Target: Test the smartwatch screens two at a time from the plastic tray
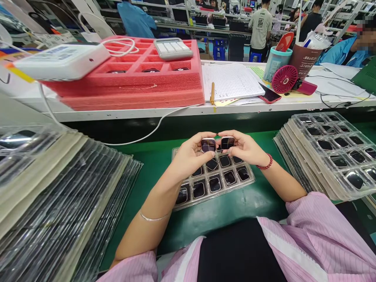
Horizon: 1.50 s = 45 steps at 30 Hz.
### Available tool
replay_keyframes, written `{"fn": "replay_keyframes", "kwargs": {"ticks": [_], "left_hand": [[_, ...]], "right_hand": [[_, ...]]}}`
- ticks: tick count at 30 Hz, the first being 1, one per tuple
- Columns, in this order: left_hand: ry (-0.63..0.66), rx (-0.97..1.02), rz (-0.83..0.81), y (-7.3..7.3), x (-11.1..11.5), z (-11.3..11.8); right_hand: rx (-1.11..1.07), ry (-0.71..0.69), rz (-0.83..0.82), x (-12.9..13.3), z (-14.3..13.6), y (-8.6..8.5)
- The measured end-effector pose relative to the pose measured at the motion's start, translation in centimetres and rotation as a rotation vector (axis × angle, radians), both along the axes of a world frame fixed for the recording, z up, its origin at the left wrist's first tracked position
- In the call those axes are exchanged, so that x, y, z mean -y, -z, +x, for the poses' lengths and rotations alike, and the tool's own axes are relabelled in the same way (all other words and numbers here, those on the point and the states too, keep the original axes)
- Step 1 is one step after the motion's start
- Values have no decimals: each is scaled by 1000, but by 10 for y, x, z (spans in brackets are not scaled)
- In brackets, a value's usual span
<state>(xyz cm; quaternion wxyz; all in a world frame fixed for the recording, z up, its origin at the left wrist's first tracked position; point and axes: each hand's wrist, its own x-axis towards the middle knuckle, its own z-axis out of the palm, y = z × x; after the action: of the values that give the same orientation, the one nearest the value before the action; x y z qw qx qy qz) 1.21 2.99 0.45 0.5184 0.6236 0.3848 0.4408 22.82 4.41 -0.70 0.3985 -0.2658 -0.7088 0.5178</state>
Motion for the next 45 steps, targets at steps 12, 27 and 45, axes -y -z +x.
{"fn": "replay_keyframes", "kwargs": {"ticks": [12,27,45], "left_hand": [[-15,42,-43,-3,0,2],[19,8,-41,-13,8,-1],[-76,-23,41,-6,7,2]], "right_hand": [[25,20,-35,1,0,-3],[8,-20,-39,0,4,-5],[9,28,21,4,3,-9]]}}
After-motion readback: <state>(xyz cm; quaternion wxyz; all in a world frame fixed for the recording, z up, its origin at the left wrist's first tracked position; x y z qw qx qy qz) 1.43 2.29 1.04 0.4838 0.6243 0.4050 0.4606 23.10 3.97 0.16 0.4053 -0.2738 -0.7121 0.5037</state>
